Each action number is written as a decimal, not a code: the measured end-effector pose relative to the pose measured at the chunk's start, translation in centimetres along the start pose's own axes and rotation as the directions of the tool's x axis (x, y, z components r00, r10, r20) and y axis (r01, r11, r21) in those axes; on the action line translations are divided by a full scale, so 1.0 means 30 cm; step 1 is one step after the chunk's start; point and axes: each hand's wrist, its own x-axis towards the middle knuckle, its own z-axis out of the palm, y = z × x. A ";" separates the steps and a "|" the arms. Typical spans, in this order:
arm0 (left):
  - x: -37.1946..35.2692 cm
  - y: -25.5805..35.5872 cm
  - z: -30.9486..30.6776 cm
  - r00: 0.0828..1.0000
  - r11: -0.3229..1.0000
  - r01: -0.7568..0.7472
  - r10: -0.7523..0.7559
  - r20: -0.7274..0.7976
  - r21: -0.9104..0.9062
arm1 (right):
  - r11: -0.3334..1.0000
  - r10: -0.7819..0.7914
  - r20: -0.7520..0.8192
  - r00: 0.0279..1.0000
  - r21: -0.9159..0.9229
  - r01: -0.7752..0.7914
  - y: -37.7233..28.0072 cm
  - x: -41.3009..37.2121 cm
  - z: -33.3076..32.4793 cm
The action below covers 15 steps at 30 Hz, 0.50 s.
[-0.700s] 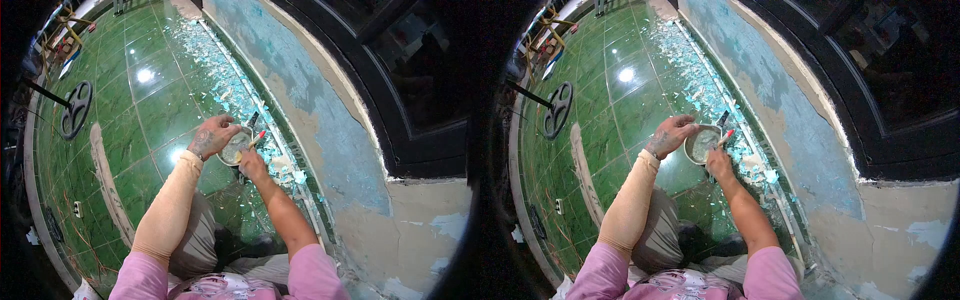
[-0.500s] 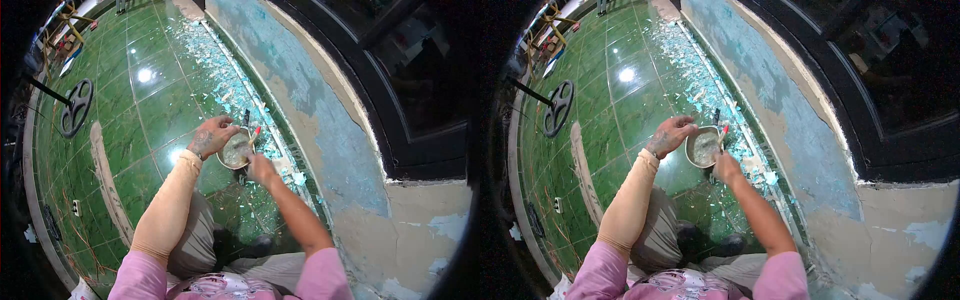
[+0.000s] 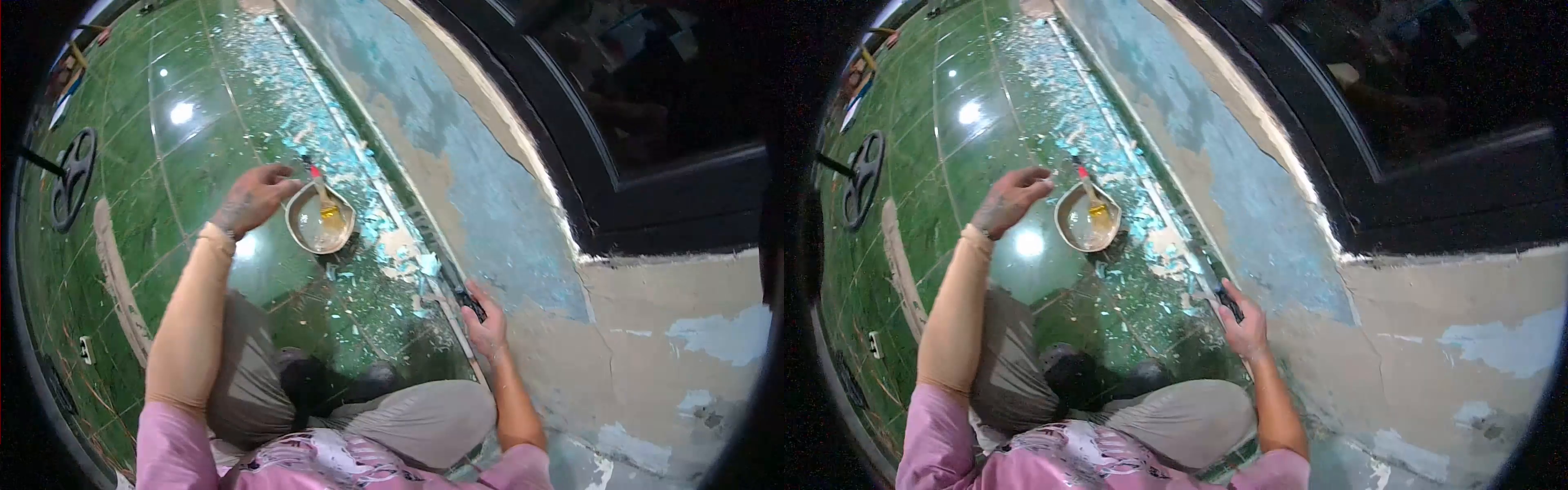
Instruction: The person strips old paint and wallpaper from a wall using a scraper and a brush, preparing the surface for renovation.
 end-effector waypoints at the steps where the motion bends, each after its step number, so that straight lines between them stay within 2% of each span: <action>1: 0.017 -0.036 -0.009 0.998 1.000 0.023 -0.022 0.060 -0.006 | 0.842 0.416 0.113 0.902 0.328 -0.429 0.045 -0.083 -0.004; 4: -0.024 0.007 -0.035 0.998 0.997 0.032 -0.036 0.054 0.070 | 0.687 0.607 0.042 0.793 0.474 -0.551 0.112 -0.249 -0.027; 7: -0.035 0.011 -0.041 0.997 0.998 0.067 -0.067 0.039 0.002 | 0.795 0.555 -0.139 0.820 0.377 -0.475 0.210 -0.318 0.019; 9: -0.018 -0.024 -0.023 0.998 0.998 0.060 -0.059 0.038 -0.010 | 0.835 0.524 -0.211 0.825 0.315 -0.450 0.271 -0.335 0.047; 11: -0.007 -0.017 0.001 0.998 0.999 0.031 -0.033 0.051 0.043 | 0.832 0.541 -0.219 0.812 0.278 -0.480 0.215 -0.213 0.058; 14: -0.030 0.012 0.042 0.996 0.980 -0.010 -0.007 0.084 0.198 | 0.952 0.303 -0.346 0.888 0.083 -0.293 0.150 -0.102 0.093; 15: -0.046 0.032 0.050 0.997 0.971 -0.016 -0.004 0.083 0.240 | 0.882 0.470 -0.280 0.837 0.173 -0.438 0.102 -0.105 0.076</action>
